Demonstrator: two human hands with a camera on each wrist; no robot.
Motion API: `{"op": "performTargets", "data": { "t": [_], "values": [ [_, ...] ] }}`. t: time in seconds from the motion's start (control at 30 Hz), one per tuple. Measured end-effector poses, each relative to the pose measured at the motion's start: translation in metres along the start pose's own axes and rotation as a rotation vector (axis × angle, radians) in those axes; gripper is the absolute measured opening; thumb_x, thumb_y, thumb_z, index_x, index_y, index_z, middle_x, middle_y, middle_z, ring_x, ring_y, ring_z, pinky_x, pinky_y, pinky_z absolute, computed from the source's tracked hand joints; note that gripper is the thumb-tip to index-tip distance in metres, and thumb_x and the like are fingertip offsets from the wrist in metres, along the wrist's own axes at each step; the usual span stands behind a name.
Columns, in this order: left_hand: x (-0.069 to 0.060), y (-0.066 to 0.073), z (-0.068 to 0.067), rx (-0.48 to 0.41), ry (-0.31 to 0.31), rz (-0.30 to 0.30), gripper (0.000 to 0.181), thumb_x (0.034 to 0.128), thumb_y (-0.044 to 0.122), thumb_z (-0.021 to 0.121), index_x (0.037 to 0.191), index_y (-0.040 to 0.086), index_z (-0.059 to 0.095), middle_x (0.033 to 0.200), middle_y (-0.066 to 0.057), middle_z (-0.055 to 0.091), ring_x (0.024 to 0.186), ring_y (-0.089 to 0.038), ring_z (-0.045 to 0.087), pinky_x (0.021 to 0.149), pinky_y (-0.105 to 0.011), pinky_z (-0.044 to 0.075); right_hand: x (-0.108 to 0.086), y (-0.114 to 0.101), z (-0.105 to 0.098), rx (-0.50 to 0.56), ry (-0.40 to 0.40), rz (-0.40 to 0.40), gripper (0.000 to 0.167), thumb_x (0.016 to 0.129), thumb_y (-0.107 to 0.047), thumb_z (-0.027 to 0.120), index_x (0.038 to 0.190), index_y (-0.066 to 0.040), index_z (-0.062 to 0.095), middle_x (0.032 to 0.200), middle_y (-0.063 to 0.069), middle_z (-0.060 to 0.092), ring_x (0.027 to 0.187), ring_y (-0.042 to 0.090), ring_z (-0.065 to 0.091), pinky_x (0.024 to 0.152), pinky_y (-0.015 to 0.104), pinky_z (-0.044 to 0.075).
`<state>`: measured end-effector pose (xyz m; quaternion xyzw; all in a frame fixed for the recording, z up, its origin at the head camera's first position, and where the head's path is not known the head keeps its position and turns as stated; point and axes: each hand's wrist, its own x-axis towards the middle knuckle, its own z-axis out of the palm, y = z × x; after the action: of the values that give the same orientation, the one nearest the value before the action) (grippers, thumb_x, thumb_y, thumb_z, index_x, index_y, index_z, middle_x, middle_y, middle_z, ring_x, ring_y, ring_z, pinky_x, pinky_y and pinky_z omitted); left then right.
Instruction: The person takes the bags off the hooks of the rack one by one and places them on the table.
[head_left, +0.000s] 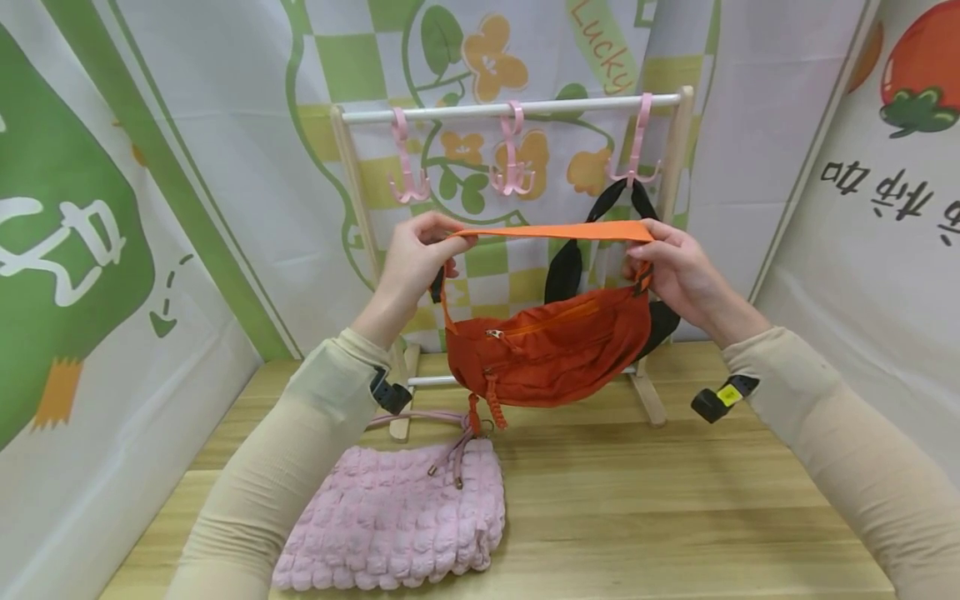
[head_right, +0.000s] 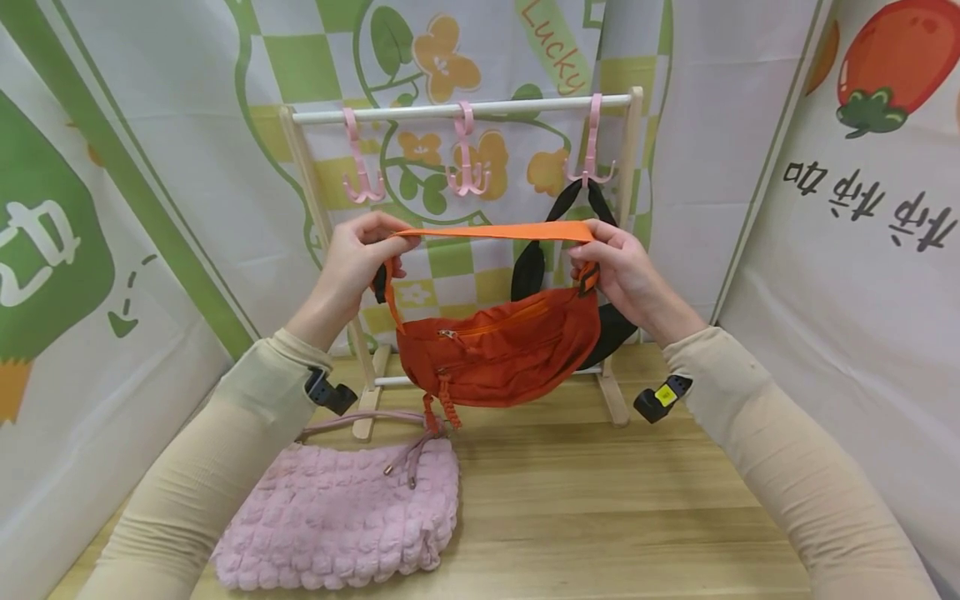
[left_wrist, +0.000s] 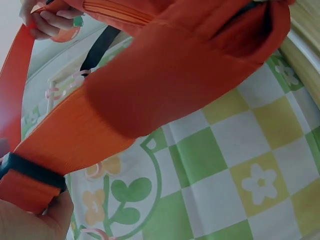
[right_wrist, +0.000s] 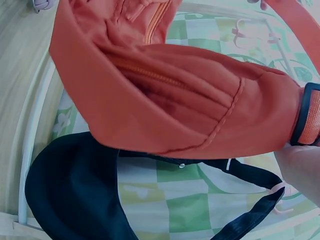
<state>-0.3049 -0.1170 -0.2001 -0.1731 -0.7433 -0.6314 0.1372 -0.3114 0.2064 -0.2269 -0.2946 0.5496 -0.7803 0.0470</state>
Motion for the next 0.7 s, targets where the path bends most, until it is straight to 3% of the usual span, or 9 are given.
{"op": "performTargets", "data": {
  "t": [0.4,0.7],
  "values": [
    [-0.0026,-0.0087,-0.0005,-0.013,0.037,-0.035,0.011,0.0852,0.020,0.068,0.086,0.010,0.067,0.062,0.002,0.055,0.047,-0.011,0.046,0.047,-0.023,0.045,0.0003,0.0025,-0.0002,-0.025,0.009,0.001,0.011,0.094,-0.001,0.048,0.097,-0.006,0.057,0.072,0.003,0.053,0.067,0.017,0.047,0.066,0.027,0.045],
    [-0.0070,-0.0074,-0.0015,0.041,-0.018,-0.093,0.018,0.0854,0.028,0.069,0.093,0.013,0.063,0.053,0.003,0.043,0.046,-0.011,0.038,0.046,-0.025,0.038,-0.0020,0.0053,-0.0030,-0.003,0.032,0.014,0.007,0.095,-0.003,0.049,0.095,-0.007,0.055,0.071,0.002,0.049,0.067,0.016,0.045,0.063,0.026,0.041]
  ]
}}
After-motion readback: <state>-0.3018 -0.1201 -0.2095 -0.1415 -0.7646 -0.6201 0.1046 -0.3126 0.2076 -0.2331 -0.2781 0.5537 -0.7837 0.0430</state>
